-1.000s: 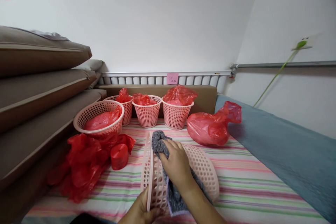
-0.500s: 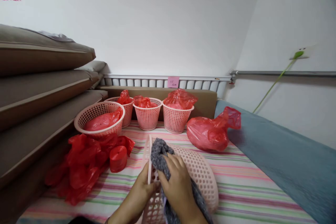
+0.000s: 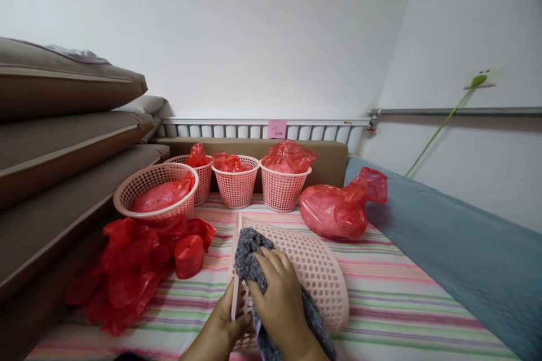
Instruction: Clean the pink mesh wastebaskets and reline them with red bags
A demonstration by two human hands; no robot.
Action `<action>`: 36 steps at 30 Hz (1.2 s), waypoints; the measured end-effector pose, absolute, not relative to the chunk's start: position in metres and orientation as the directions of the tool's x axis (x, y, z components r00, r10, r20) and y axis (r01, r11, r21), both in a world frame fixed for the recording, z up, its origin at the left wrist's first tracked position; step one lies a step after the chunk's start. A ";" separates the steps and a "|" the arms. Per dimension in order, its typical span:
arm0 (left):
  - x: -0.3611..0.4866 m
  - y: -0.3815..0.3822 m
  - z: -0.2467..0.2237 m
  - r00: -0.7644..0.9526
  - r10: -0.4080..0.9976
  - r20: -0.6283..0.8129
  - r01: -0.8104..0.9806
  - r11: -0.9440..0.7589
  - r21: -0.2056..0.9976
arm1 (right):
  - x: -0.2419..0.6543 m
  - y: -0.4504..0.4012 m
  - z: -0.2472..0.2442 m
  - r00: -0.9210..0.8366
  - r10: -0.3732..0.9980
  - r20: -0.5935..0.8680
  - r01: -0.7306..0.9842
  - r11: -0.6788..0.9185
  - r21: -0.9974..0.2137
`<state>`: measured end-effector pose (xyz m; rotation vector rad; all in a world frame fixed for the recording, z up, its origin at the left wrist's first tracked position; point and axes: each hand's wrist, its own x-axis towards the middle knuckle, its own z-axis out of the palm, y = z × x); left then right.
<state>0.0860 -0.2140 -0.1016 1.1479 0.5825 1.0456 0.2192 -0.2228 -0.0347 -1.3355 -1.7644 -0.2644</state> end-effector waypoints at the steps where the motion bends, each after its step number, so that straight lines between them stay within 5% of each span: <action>1: 0.085 -0.213 -0.106 0.427 0.896 0.118 -0.372 0.056 0.926 | 0.217 -0.220 -0.032 -0.018 0.690 0.724 0.848 0.394 -0.354; 11: 0.082 -0.215 -0.132 0.382 0.911 0.151 -0.406 0.019 0.914 | 0.216 -0.183 -0.001 0.005 0.784 0.621 0.805 0.365 -0.468; 16: 0.080 -0.215 -0.108 0.358 0.927 0.108 -0.302 0.005 0.953 | 0.215 -0.190 -0.007 0.005 0.780 0.626 0.790 0.381 -0.480; 24: 0.096 -0.221 -0.049 0.490 0.831 0.264 -0.402 -0.053 0.914 | 0.228 -0.228 -0.039 -0.009 0.663 0.748 0.867 0.379 -0.325; 28: 0.089 -0.220 -0.057 0.557 0.782 0.281 -0.382 -0.060 0.922 | 0.232 -0.231 -0.042 -0.047 0.602 0.797 0.874 0.411 -0.259; 36: 0.070 -0.201 -0.118 0.488 0.834 0.258 -0.427 -0.030 0.904 | 0.204 -0.218 -0.059 -0.077 0.657 0.750 0.812 0.477 -0.335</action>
